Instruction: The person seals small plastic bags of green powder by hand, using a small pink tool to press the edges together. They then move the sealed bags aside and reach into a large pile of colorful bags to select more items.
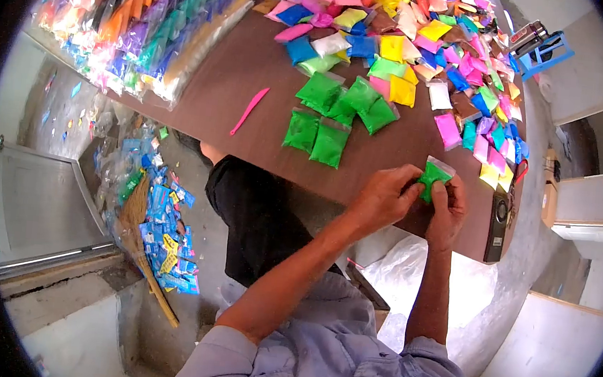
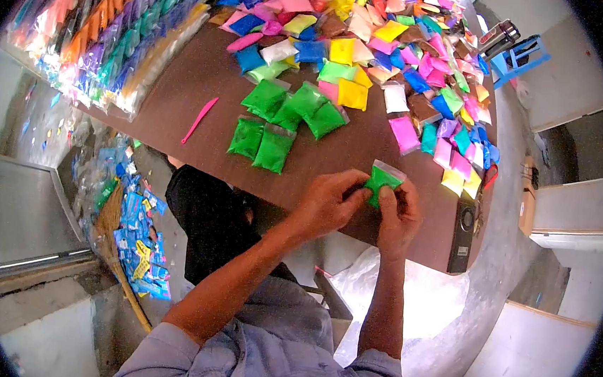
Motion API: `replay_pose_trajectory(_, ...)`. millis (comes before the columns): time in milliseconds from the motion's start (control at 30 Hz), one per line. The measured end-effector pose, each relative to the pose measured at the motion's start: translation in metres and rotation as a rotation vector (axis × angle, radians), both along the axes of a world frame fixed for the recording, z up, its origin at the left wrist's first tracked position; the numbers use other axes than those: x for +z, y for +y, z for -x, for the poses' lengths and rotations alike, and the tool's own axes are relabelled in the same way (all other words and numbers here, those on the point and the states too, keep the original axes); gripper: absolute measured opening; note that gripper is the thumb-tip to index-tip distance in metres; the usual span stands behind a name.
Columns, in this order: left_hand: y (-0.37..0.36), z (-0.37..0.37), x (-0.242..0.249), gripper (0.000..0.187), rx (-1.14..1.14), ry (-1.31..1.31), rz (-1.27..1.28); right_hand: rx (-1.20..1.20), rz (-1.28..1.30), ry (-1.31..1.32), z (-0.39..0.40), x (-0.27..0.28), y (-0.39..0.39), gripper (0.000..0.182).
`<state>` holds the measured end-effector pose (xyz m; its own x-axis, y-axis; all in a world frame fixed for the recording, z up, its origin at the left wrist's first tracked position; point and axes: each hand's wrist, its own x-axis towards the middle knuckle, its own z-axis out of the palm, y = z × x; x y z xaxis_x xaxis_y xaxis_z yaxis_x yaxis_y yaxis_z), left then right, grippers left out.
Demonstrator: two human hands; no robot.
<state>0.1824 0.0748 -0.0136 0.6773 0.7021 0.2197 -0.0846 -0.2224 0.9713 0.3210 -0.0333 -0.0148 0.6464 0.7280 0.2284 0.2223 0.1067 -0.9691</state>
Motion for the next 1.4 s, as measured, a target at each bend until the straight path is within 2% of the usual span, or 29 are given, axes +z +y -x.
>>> replay_pose_trajectory(167, -0.003, -0.004, -0.009, 0.022, 0.035, 0.007, -0.089, -0.026, -0.013, 0.081, -0.002, -0.004, -0.003, 0.022)
replay_pose_trajectory(233, -0.004, -0.002, -0.001, 0.024, 0.013, 0.003, -0.034, -0.025, -0.045, 0.118, -0.002, -0.005, -0.003, 0.021)
replay_pose_trajectory(433, -0.004, -0.003, 0.004, 0.026, -0.003, -0.035, 0.034, 0.018, -0.08, 0.093, -0.004, -0.006, -0.006, 0.02)
replay_pose_trajectory(600, -0.003, -0.005, -0.007, 0.023, -0.008, -0.042, 0.041, -0.004, 0.034, -0.022, -0.004, -0.003, -0.005, 0.016)
replay_pose_trajectory(800, -0.005, -0.005, -0.004, 0.021, 0.025, -0.027, -0.002, 0.02, 0.021, 0.022, -0.002, 0.003, -0.005, 0.015)
replay_pose_trajectory(1067, -0.007, -0.003, 0.004, 0.021, 0.006, -0.04, 0.129, 0.033, -0.002, 0.039, -0.004, -0.004, -0.007, 0.014)
replay_pose_trajectory(1200, -0.006, -0.006, -0.006, 0.019, 0.032, -0.01, 0.028, 0.031, 0.054, -0.047, -0.003, 0.001, -0.006, 0.015)
replay_pose_trajectory(1400, -0.005, -0.003, -0.001, 0.018, 0.012, 0.031, 0.026, 0.036, 0.017, 0.011, -0.004, -0.004, -0.006, 0.015)
